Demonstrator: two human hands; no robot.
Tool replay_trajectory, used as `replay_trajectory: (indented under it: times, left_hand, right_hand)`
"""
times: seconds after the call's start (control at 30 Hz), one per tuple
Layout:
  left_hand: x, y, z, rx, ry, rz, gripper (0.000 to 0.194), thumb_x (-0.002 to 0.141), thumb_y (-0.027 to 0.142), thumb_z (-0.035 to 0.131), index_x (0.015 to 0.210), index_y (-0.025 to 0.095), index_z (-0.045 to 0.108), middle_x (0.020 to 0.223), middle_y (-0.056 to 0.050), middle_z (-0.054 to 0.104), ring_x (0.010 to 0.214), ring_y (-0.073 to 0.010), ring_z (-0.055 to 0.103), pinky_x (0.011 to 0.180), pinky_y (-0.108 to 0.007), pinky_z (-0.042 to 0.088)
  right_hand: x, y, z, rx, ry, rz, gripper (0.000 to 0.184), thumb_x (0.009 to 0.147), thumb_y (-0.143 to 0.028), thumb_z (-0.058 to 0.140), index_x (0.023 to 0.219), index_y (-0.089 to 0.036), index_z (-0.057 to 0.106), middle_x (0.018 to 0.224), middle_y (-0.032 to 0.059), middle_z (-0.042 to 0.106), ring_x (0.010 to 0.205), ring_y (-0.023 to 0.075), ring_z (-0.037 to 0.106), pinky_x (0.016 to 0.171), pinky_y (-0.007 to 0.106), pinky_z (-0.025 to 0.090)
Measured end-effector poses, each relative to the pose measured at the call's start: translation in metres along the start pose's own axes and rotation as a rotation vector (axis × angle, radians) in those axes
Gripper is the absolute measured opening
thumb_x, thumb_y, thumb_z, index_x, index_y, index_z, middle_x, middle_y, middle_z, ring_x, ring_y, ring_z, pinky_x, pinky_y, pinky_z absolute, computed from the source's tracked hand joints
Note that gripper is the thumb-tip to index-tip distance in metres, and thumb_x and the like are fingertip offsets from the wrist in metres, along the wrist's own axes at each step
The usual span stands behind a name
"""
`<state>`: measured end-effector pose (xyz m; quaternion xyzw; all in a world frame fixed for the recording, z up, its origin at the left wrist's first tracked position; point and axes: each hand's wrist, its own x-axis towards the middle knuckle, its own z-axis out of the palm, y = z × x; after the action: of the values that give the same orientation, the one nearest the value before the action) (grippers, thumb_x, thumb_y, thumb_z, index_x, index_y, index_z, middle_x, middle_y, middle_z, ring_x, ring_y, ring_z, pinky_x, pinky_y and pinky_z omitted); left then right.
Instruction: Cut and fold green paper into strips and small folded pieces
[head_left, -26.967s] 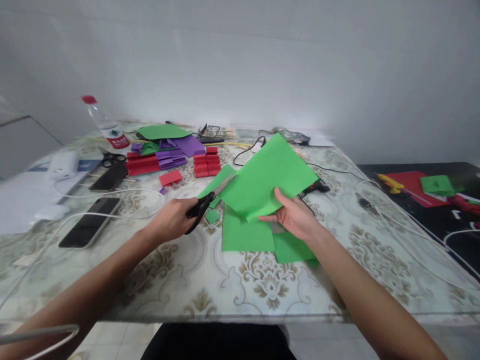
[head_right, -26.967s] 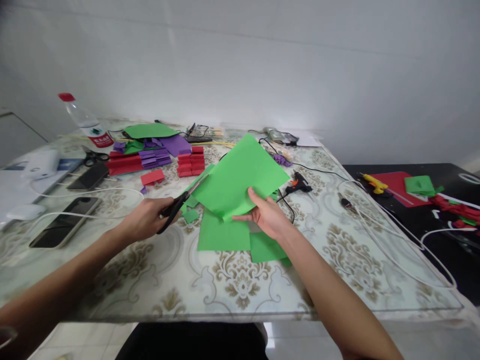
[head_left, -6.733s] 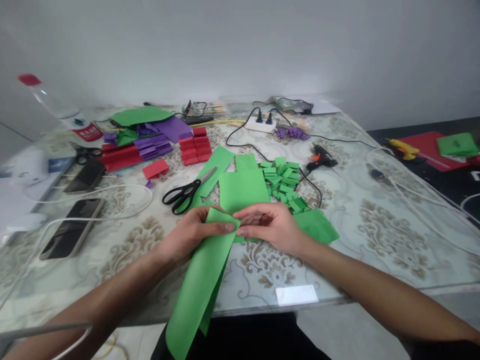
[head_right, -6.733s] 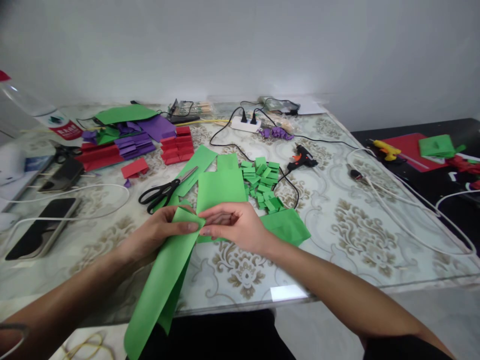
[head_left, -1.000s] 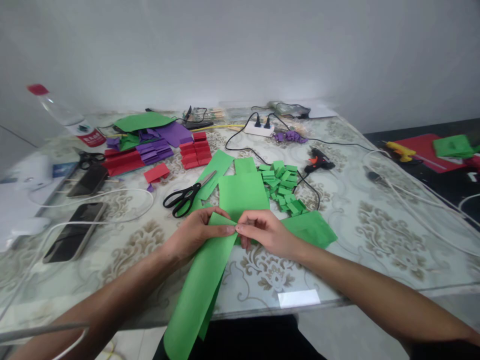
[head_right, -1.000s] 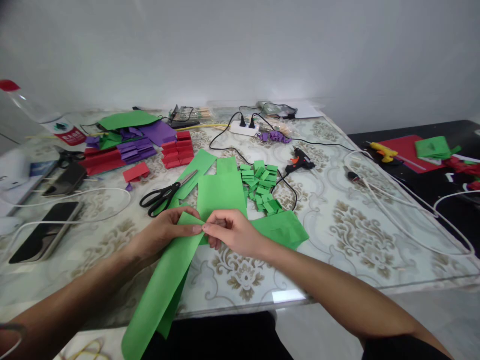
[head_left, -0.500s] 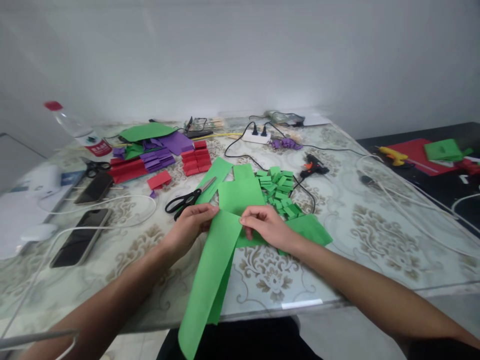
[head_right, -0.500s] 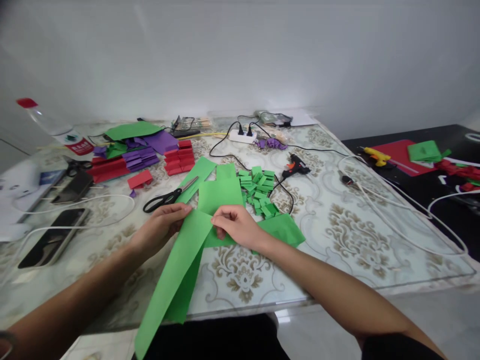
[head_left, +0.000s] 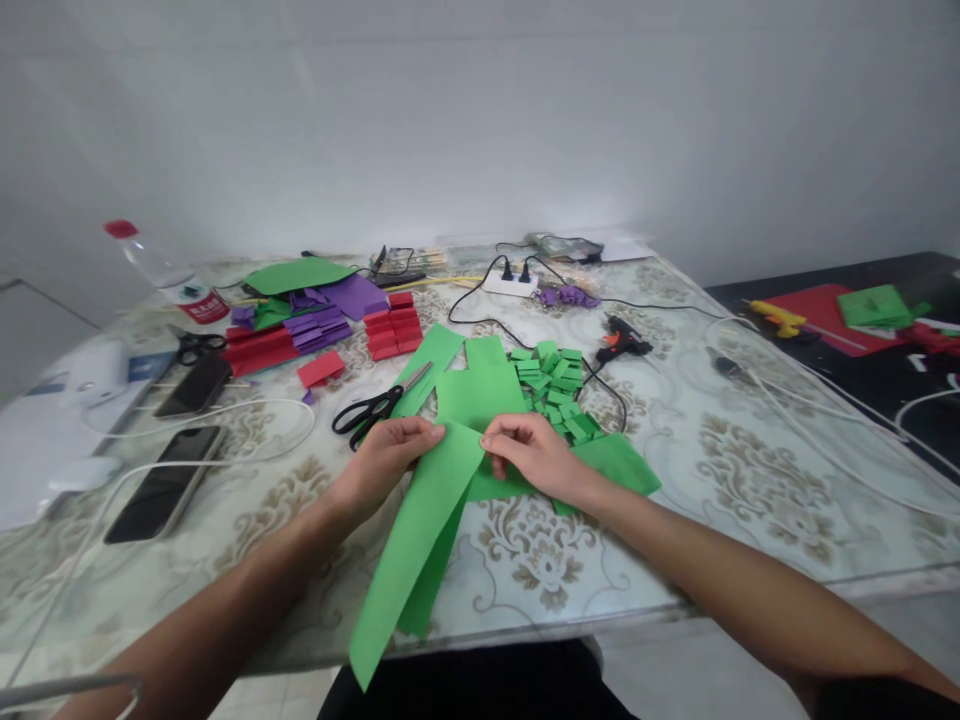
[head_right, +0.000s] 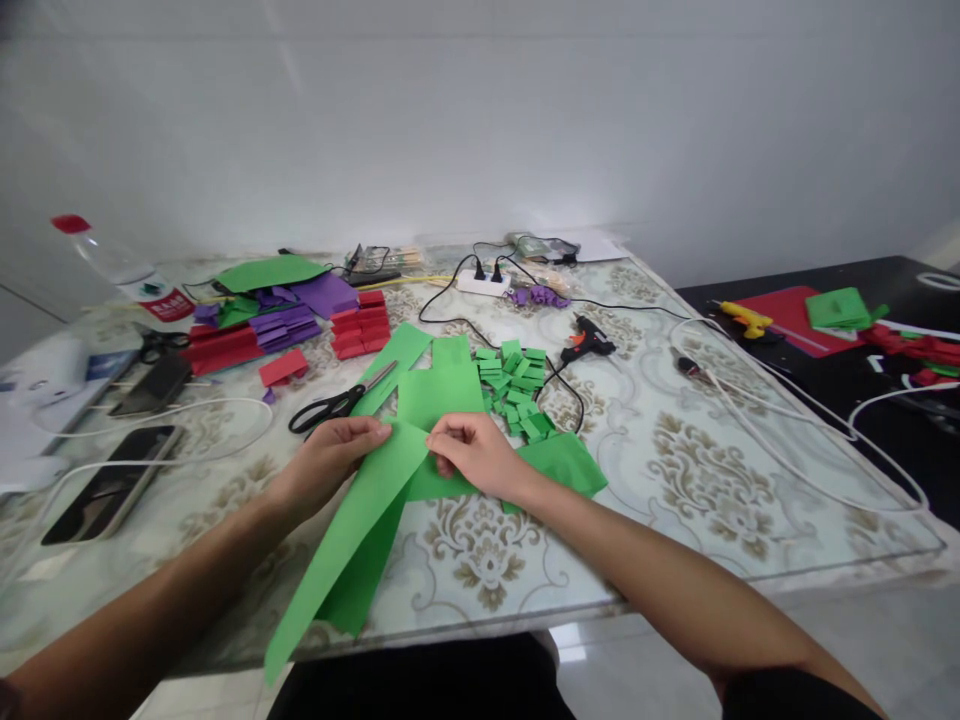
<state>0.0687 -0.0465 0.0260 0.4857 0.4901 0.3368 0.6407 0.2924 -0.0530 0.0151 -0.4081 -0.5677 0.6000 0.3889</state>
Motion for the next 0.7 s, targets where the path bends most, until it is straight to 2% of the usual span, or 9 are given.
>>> replay_trajectory:
  times: [0.2, 0.33, 0.47, 0.53, 0.6, 0.7]
  left_hand:
    - [0.002, 0.001, -0.002, 0.027, -0.004, 0.004, 0.044, 0.072, 0.056, 0.085, 0.072, 0.015, 0.071, 0.059, 0.002, 0.059, 0.052, -0.0096, 0.048, 0.049, -0.020, 0.035]
    - [-0.002, 0.002, 0.003, 0.111, -0.049, 0.004, 0.046, 0.073, 0.057, 0.083, 0.071, 0.014, 0.070, 0.058, 0.002, 0.058, 0.053, -0.0093, 0.046, 0.051, -0.020, 0.033]
    - [-0.007, -0.001, 0.010, 0.178, -0.110, 0.004, 0.048, 0.074, 0.059, 0.080, 0.068, 0.013, 0.068, 0.057, 0.003, 0.053, 0.052, -0.0087, 0.043, 0.051, -0.020, 0.029]
    - [-0.007, -0.002, 0.010, 0.191, -0.134, 0.000, 0.049, 0.074, 0.060, 0.080, 0.069, 0.013, 0.067, 0.056, 0.004, 0.051, 0.051, -0.0083, 0.041, 0.050, -0.020, 0.027]
    - [-0.005, -0.001, 0.006, 0.178, -0.147, -0.023, 0.049, 0.072, 0.060, 0.082, 0.069, 0.013, 0.068, 0.055, 0.004, 0.052, 0.050, -0.0080, 0.041, 0.049, -0.020, 0.027]
    - [0.001, 0.004, -0.006, 0.104, -0.162, -0.097, 0.047, 0.069, 0.057, 0.087, 0.068, 0.013, 0.069, 0.057, 0.002, 0.060, 0.048, -0.0089, 0.047, 0.047, -0.020, 0.033]
  right_hand:
    - [0.001, 0.001, -0.002, 0.026, -0.017, 0.031, 0.029, 0.081, -0.042, 0.074, 0.068, -0.018, 0.063, 0.054, -0.0025, 0.063, 0.050, 0.0120, 0.056, 0.054, 0.024, 0.046]
    - [0.001, -0.001, -0.001, 0.039, -0.098, 0.108, 0.037, 0.078, -0.052, 0.078, 0.071, -0.018, 0.064, 0.056, -0.0027, 0.062, 0.053, 0.0137, 0.058, 0.054, 0.025, 0.047]
    - [0.000, 0.000, 0.003, -0.044, -0.131, 0.056, 0.040, 0.076, -0.053, 0.081, 0.069, -0.017, 0.065, 0.054, -0.0072, 0.046, 0.051, 0.0091, 0.041, 0.049, 0.023, 0.030]
    - [0.001, 0.000, 0.001, -0.106, -0.124, 0.021, 0.039, 0.078, -0.052, 0.079, 0.069, -0.016, 0.068, 0.053, -0.0072, 0.042, 0.052, 0.0089, 0.035, 0.049, 0.024, 0.025]
    - [0.004, -0.002, -0.005, -0.133, -0.038, -0.001, 0.036, 0.078, -0.051, 0.079, 0.070, -0.016, 0.071, 0.056, -0.0051, 0.049, 0.055, 0.0103, 0.040, 0.052, 0.024, 0.029]
    - [0.012, -0.006, -0.024, -0.091, 0.224, -0.043, 0.033, 0.070, -0.048, 0.083, 0.067, -0.017, 0.072, 0.063, -0.0017, 0.058, 0.063, 0.0139, 0.048, 0.058, 0.026, 0.037]
